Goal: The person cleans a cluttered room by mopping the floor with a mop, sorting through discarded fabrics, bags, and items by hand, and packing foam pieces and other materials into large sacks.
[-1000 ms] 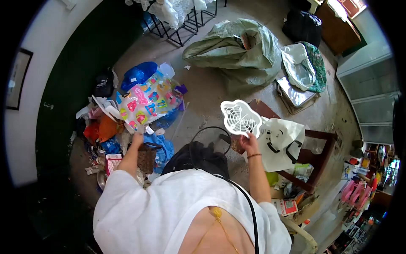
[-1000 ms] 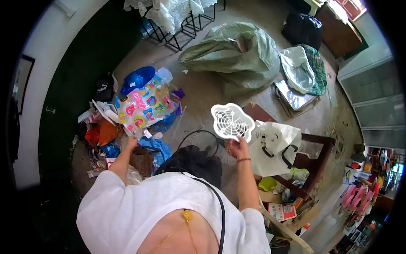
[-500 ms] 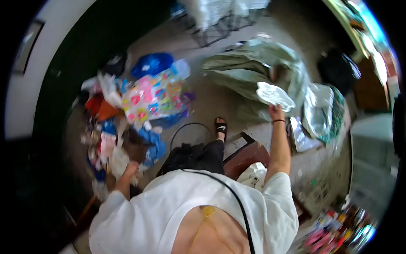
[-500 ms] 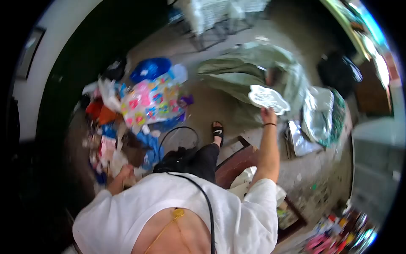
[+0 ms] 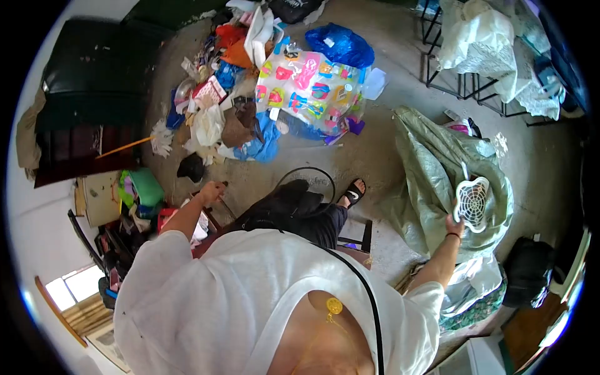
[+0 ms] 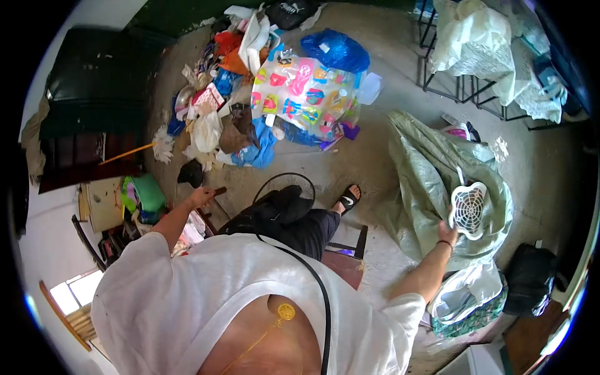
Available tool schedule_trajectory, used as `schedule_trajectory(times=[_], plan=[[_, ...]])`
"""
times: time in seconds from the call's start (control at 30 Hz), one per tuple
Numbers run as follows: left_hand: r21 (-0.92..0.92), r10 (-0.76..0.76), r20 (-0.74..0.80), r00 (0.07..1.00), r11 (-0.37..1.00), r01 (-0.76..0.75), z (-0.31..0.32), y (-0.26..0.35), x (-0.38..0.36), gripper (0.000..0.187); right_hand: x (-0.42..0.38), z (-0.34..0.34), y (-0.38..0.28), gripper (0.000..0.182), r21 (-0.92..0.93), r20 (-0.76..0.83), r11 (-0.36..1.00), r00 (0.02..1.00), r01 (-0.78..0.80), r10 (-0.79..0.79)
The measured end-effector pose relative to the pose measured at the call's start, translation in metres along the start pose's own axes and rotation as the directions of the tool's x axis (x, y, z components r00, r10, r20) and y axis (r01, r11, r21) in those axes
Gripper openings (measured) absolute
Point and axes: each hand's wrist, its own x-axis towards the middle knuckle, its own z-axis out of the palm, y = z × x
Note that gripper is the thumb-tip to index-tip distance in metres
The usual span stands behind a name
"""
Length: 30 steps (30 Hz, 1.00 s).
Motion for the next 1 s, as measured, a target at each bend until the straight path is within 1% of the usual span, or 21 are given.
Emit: schedule_trajectory(times=[0.03,0.13,0.17,0.27,0.3,0.4,0.43,0.47,0.5,0.53,0.6,0.63,0.7,0.73,0.77,0.8,0.87,0.9,0.93,0.97,1.0], plan=[[0.012,0.06,0.017,0.998,0.998,-0.06,0.004,-0.022,0.01,0.027,0.003,-0.001,0.017,0.025,-0.073,-0.015,0.997,1.0,-0.024,0.023],[-0.12,0.067,0.087,0.994,0.991,-0.056,0.016,-0.06,0.014,0.029,-0.002,-0.008,0.084,0.02,-0.297,-0.075,0.944,0.989,-0.145,0.129],[-0.094,-0.042,0.022,0.999,0.995,0.044,0.021,-0.055,0.008,0.025,-0.006,-0.009,0.109,0.019,-0.375,-0.095,0.908,0.982,-0.185,0.161],[-0.087,-0.146,0.07,0.987,0.985,0.151,0.026,-0.058,0.005,0.022,-0.03,-0.01,0.182,0.016,-0.577,-0.15,0.763,0.956,-0.29,0.25],[-0.083,-0.084,0.029,0.996,0.993,0.087,0.026,-0.051,-0.002,0.019,-0.039,-0.006,0.204,0.016,-0.643,-0.151,0.703,0.951,-0.303,0.271],[-0.134,-0.056,0.033,0.998,0.989,0.06,0.029,-0.086,0.027,0.019,-0.076,0.029,0.26,0.021,-0.864,-0.089,0.459,0.96,-0.207,0.266],[-0.154,-0.06,0.032,0.998,0.986,0.065,0.025,-0.09,0.037,0.019,-0.09,0.047,0.277,0.028,-0.954,-0.04,0.276,0.964,-0.114,0.263],[-0.006,0.024,0.08,0.997,1.0,-0.023,0.018,-0.093,0.048,0.021,-0.112,0.07,0.289,0.028,-0.96,-0.029,0.26,0.963,-0.101,0.267],[0.138,0.1,0.14,0.985,0.983,-0.12,0.01,-0.096,0.062,0.023,-0.144,0.098,0.298,0.018,-0.967,-0.011,0.243,0.964,-0.077,0.264],[0.121,0.099,0.134,0.986,0.986,-0.116,0.0,-0.092,0.076,0.023,-0.163,0.121,0.31,0.009,-0.972,0.007,0.23,0.966,-0.055,0.259],[0.176,0.098,0.079,0.992,0.978,-0.11,-0.022,-0.076,0.112,0.033,-0.17,0.142,0.322,0.01,-0.972,0.071,0.233,0.953,0.0,0.295],[0.257,0.227,0.009,0.974,0.94,-0.222,-0.035,-0.068,0.13,0.032,-0.177,0.153,0.325,0.014,-0.966,0.13,0.252,0.942,0.05,0.31],[0.359,0.352,-0.075,0.933,0.882,-0.304,-0.058,-0.052,0.197,0.033,-0.19,0.177,0.344,0.017,-0.957,0.192,0.266,0.935,0.112,0.297],[0.372,0.339,-0.09,0.936,0.884,-0.284,-0.07,-0.042,0.241,0.034,-0.198,0.185,0.35,0.017,-0.96,0.187,0.253,0.944,0.117,0.271],[0.266,0.269,0.034,0.963,0.926,-0.268,-0.099,-0.015,0.269,0.033,-0.202,0.187,0.358,0.016,-0.975,0.164,0.188,0.951,0.116,0.264],[0.27,0.502,-0.242,0.83,0.857,-0.439,-0.103,-0.007,0.305,0.027,-0.205,0.19,0.364,0.015,-0.986,0.141,0.124,0.957,0.112,0.255],[0.134,0.441,-0.308,0.843,0.897,-0.421,-0.15,0.065,0.343,0.026,-0.201,0.175,0.377,0.013,-0.984,0.144,0.144,0.948,0.107,0.285],[0.243,0.532,-0.373,0.76,0.847,-0.473,-0.158,0.079,0.381,0.028,-0.208,0.173,0.385,0.012,-0.988,0.121,0.12,0.957,0.092,0.264],[0.183,0.507,-0.391,0.768,0.861,-0.475,-0.181,0.117,0.388,0.029,-0.217,0.169,0.394,0.011,-0.992,0.096,0.098,0.966,0.074,0.241],[0.237,0.563,-0.461,0.686,0.823,-0.516,-0.196,0.144,0.404,0.038,-0.225,0.167,0.4,0.01,-0.995,0.085,0.083,0.952,0.063,0.295],[0.211,0.533,-0.438,0.724,0.844,-0.494,-0.21,0.166,0.437,0.046,-0.231,0.164,0.405,0.01,-0.996,0.074,0.069,0.935,0.053,0.346]])
